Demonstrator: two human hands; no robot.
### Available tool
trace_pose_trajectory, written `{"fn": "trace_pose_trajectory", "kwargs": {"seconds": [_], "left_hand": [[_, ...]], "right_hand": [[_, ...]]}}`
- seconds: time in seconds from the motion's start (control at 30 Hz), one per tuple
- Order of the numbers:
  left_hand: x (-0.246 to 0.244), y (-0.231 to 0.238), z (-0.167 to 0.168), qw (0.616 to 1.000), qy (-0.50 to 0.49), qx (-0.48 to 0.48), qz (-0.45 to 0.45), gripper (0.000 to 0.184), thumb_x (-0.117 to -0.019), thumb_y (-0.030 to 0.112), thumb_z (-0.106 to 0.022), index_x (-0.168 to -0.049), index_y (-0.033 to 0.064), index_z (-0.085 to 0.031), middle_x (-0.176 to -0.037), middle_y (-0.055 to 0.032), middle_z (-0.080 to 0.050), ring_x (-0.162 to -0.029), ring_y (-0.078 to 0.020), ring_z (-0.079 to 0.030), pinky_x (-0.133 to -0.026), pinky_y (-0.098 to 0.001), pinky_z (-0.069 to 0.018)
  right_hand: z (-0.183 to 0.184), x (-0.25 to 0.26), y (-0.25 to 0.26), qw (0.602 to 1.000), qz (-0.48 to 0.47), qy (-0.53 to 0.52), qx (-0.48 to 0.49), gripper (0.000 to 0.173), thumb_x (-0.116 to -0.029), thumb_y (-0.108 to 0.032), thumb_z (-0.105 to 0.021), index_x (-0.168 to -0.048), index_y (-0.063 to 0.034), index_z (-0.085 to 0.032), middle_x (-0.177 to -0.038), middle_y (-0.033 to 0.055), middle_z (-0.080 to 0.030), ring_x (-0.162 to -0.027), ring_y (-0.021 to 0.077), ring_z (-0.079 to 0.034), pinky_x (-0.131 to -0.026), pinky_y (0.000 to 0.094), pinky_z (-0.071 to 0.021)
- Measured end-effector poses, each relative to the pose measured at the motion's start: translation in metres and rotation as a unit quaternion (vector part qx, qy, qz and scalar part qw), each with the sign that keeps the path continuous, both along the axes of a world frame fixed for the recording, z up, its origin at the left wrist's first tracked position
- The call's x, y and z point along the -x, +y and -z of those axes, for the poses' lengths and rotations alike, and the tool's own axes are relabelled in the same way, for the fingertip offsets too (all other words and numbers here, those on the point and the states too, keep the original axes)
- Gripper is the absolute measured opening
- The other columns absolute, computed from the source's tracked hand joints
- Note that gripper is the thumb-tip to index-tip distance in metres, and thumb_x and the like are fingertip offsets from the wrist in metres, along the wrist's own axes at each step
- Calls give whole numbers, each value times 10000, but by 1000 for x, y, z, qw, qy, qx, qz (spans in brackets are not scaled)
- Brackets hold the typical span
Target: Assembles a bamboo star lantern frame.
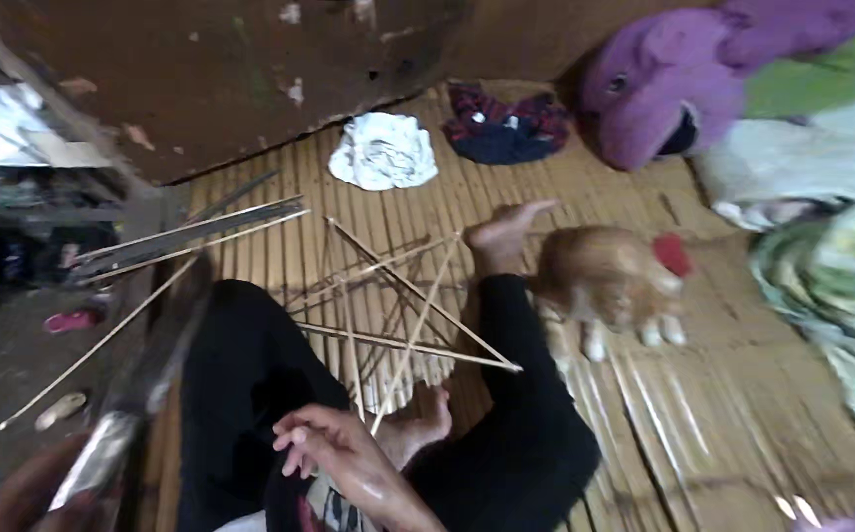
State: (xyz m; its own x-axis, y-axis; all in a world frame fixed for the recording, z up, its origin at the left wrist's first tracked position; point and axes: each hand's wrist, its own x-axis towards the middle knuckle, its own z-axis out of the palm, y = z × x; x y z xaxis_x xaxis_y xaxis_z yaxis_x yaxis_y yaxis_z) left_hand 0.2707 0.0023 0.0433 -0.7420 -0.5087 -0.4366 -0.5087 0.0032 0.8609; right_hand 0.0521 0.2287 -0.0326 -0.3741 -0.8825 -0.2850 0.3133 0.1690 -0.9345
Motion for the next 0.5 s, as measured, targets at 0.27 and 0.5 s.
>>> {"fn": "trace_pose_trajectory", "kwargs": {"seconds": [0.27, 0.5], "left_hand": [[88, 88, 49, 938, 181, 232, 184, 394, -961, 244, -672, -1300, 45, -701, -1139, -124, -750, -1001, -194, -734, -885, -353, -596], [60, -99, 164, 902, -74, 424, -30, 506, -957, 178, -705, -1412, -5, -577, -1445, -361, -487, -1301, -604, -475, -1029, -769, -373]], "right_hand": [[-8, -15, -30, 884, 273, -362, 110, 428, -960, -64, -533, -1384, -64, -477, -775, 36, -698, -733, 184, -730, -769, 367, -631], [25, 4, 22, 865, 235, -418, 151, 431, -890, -57, -586, -1318, -28, -618, -542, -80, -518, -456, 42, -528, -498, 222, -494]]}}
